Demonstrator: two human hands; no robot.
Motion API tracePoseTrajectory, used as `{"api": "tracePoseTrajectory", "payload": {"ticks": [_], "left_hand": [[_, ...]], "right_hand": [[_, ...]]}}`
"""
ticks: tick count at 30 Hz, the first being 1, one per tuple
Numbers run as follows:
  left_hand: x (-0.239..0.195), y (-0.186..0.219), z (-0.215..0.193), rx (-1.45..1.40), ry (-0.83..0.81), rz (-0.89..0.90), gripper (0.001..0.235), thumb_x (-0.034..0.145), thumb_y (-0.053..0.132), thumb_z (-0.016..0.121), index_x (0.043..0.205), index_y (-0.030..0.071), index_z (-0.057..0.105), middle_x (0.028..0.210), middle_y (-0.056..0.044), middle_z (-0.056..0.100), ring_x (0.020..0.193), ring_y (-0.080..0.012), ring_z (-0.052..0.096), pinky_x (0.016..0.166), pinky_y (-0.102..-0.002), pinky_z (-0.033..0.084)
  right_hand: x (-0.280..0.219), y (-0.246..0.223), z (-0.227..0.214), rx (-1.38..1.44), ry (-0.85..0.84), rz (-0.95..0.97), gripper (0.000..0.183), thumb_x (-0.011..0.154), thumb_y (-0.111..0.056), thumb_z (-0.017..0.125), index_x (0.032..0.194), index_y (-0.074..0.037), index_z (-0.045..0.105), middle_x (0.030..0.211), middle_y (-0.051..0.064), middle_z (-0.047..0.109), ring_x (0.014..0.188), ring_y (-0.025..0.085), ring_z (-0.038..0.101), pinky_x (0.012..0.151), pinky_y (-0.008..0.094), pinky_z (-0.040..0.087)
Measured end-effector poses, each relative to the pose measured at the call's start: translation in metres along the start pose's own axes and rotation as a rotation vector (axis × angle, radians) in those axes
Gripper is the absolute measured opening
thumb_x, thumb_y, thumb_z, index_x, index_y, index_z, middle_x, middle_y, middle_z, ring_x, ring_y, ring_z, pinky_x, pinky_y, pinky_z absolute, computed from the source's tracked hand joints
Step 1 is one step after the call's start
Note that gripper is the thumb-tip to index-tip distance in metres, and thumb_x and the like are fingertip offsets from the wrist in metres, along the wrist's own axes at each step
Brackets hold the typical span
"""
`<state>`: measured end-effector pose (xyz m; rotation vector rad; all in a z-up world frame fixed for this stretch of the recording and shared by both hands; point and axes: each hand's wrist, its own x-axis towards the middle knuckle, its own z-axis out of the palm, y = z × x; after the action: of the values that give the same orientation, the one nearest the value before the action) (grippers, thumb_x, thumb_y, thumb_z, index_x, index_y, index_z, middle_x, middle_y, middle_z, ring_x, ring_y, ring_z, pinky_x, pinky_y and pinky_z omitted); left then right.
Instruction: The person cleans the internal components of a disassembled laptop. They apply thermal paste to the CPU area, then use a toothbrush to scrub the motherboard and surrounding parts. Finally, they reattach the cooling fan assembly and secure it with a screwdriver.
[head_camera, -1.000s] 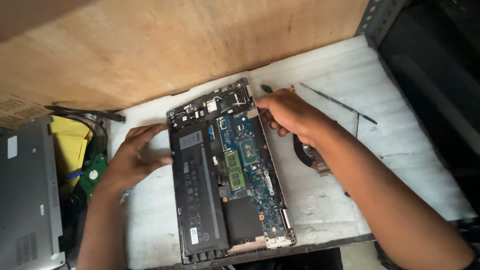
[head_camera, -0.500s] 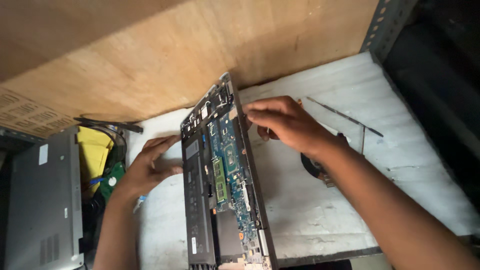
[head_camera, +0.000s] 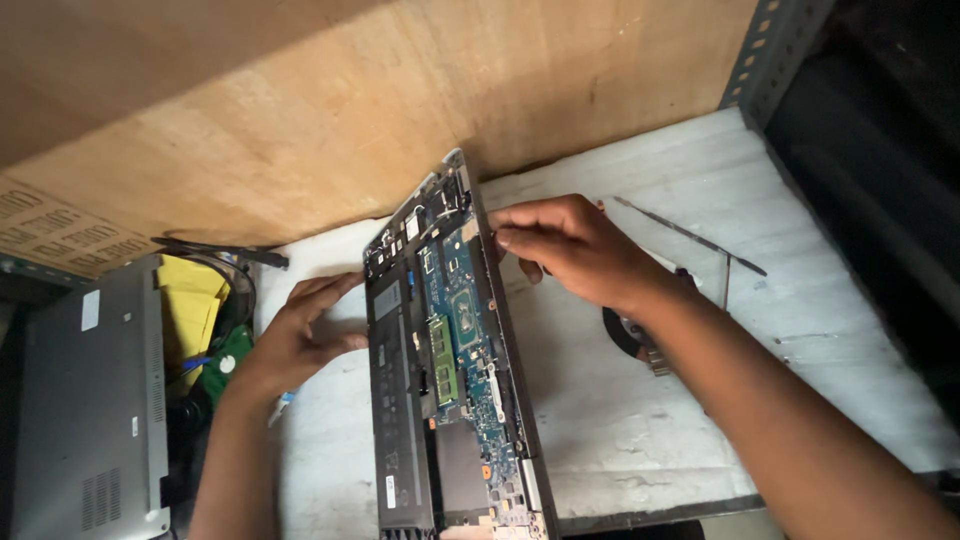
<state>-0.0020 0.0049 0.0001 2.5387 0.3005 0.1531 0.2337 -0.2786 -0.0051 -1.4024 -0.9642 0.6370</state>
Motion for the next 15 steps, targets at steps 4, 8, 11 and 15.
{"api": "tracePoseTrajectory", "payload": {"ticks": [4, 8, 11, 15], "left_hand": [[-0.001, 0.000, 0.001, -0.037, 0.003, -0.022, 0.081, 0.069, 0.020, 0.089, 0.143, 0.014, 0.057, 0.146, -0.008, 0.056, 0.136, -0.0259, 0.048, 0.112, -0.039, 0.039], [-0.001, 0.000, 0.000, -0.020, -0.004, -0.031, 0.082, 0.069, 0.021, 0.089, 0.144, 0.014, 0.057, 0.146, -0.007, 0.056, 0.135, -0.0261, 0.048, 0.111, -0.039, 0.039], [-0.001, -0.001, 0.001, 0.004, 0.007, -0.015, 0.083, 0.068, 0.021, 0.089, 0.144, 0.013, 0.057, 0.146, -0.009, 0.056, 0.136, -0.0271, 0.048, 0.112, -0.039, 0.038], [0.000, -0.006, 0.002, 0.040, 0.028, 0.074, 0.082, 0.068, 0.022, 0.089, 0.143, 0.011, 0.058, 0.145, -0.011, 0.058, 0.134, -0.0282, 0.049, 0.114, -0.039, 0.038]], "right_hand": [[-0.001, 0.002, -0.001, -0.006, 0.001, -0.033, 0.034, 0.098, -0.020, 0.062, 0.124, -0.003, 0.074, 0.081, -0.002, 0.070, 0.066, 0.006, 0.056, 0.059, 0.025, 0.048], [0.001, 0.007, 0.001, 0.005, 0.037, -0.043, 0.030, 0.100, -0.023, 0.063, 0.117, -0.002, 0.077, 0.079, -0.002, 0.071, 0.064, 0.006, 0.056, 0.057, 0.025, 0.048], [0.004, 0.013, 0.001, 0.005, 0.100, -0.004, 0.029, 0.097, -0.024, 0.067, 0.111, -0.001, 0.079, 0.080, -0.001, 0.074, 0.062, 0.006, 0.058, 0.056, 0.025, 0.049], [0.007, 0.022, -0.004, 0.085, 0.128, 0.105, 0.028, 0.093, -0.024, 0.072, 0.105, 0.000, 0.079, 0.080, 0.003, 0.077, 0.059, 0.009, 0.061, 0.056, 0.026, 0.051]]}}
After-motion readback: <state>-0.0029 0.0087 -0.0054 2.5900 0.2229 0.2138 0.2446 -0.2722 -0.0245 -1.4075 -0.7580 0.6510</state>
